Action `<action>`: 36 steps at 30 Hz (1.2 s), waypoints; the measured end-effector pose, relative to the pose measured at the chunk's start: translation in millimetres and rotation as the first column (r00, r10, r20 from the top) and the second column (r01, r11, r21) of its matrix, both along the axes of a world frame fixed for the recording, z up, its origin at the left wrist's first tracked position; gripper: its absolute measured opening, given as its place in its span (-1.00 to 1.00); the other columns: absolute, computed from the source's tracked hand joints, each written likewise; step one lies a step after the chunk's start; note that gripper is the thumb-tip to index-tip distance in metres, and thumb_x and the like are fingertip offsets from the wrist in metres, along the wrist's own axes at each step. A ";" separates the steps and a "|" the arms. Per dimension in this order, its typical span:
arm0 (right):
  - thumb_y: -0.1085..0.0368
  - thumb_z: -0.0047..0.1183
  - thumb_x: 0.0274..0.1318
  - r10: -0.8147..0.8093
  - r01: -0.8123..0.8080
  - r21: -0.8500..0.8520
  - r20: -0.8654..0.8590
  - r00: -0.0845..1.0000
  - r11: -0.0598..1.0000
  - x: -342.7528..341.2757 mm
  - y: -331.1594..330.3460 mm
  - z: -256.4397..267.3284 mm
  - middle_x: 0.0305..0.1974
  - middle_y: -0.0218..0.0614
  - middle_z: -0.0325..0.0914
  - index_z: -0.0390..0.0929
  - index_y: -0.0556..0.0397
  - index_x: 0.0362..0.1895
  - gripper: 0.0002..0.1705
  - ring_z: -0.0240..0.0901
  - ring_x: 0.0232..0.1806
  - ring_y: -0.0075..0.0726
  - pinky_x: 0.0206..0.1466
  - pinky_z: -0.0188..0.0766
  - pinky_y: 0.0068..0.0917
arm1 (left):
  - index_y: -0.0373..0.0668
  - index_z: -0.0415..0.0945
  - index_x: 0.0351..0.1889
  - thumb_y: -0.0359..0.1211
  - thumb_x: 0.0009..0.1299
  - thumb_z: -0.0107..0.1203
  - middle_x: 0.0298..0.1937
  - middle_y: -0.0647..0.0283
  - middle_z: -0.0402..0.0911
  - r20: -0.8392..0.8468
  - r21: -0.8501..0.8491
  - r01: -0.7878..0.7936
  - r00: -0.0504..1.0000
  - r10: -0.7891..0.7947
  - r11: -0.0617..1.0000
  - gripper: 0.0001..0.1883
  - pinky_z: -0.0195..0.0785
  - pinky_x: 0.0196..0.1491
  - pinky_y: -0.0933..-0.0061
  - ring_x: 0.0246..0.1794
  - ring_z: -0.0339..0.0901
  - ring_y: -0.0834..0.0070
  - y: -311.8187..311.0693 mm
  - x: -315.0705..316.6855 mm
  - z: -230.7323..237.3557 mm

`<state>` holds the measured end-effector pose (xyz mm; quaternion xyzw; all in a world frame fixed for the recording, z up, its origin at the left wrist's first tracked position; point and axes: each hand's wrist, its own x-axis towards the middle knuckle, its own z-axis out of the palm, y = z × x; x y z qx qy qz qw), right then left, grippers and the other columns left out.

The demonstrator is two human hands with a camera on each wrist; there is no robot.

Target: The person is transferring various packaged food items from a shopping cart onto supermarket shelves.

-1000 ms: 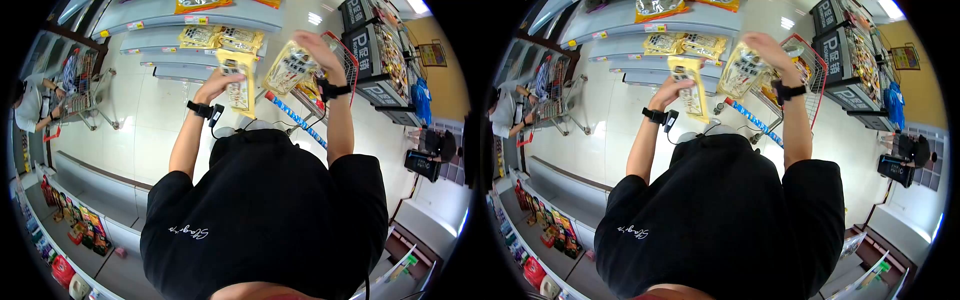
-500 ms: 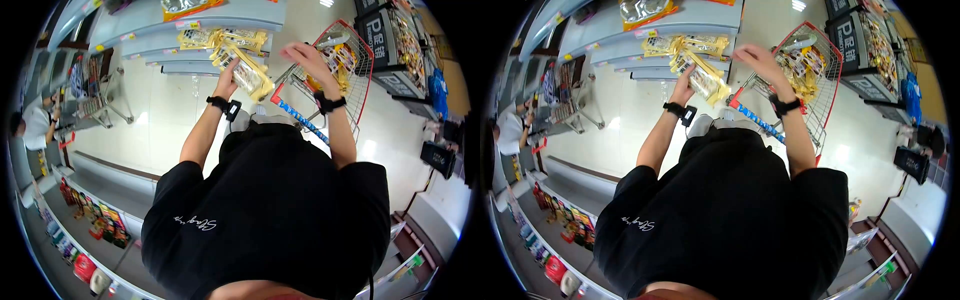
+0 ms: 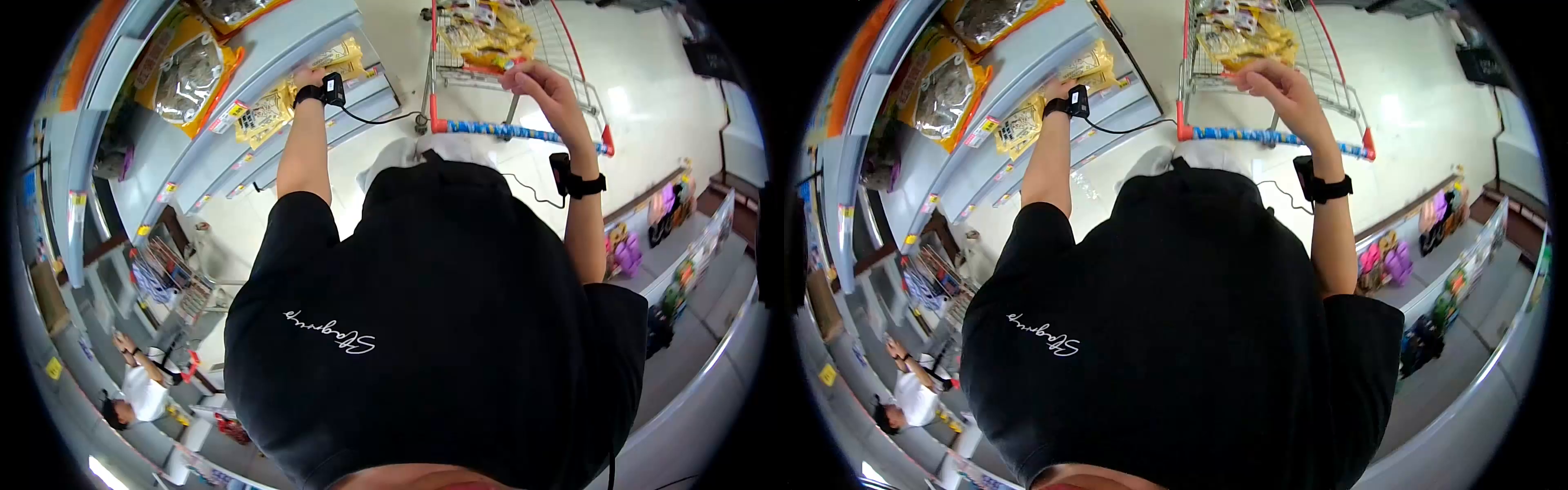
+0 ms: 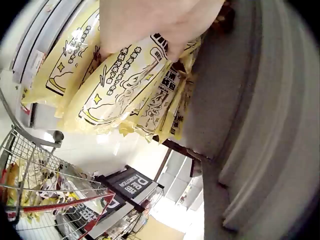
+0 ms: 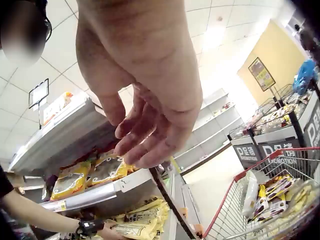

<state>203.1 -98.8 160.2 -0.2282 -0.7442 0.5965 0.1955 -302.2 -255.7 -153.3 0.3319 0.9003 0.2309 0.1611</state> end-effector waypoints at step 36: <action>0.13 -0.10 0.46 -0.279 0.274 0.068 0.067 0.958 0.959 119.1 -67.2 -45.5 -0.07 -0.24 0.64 0.56 0.07 0.06 -0.66 0.58 0.05 -0.34 0.16 0.48 -0.39 | -0.02 0.43 0.31 0.19 0.30 0.11 0.25 -0.13 0.49 -0.412 -0.254 -0.366 0.878 0.243 0.895 -0.29 0.22 0.21 -0.24 0.23 0.42 -0.12 -8.0 -14.2 65.6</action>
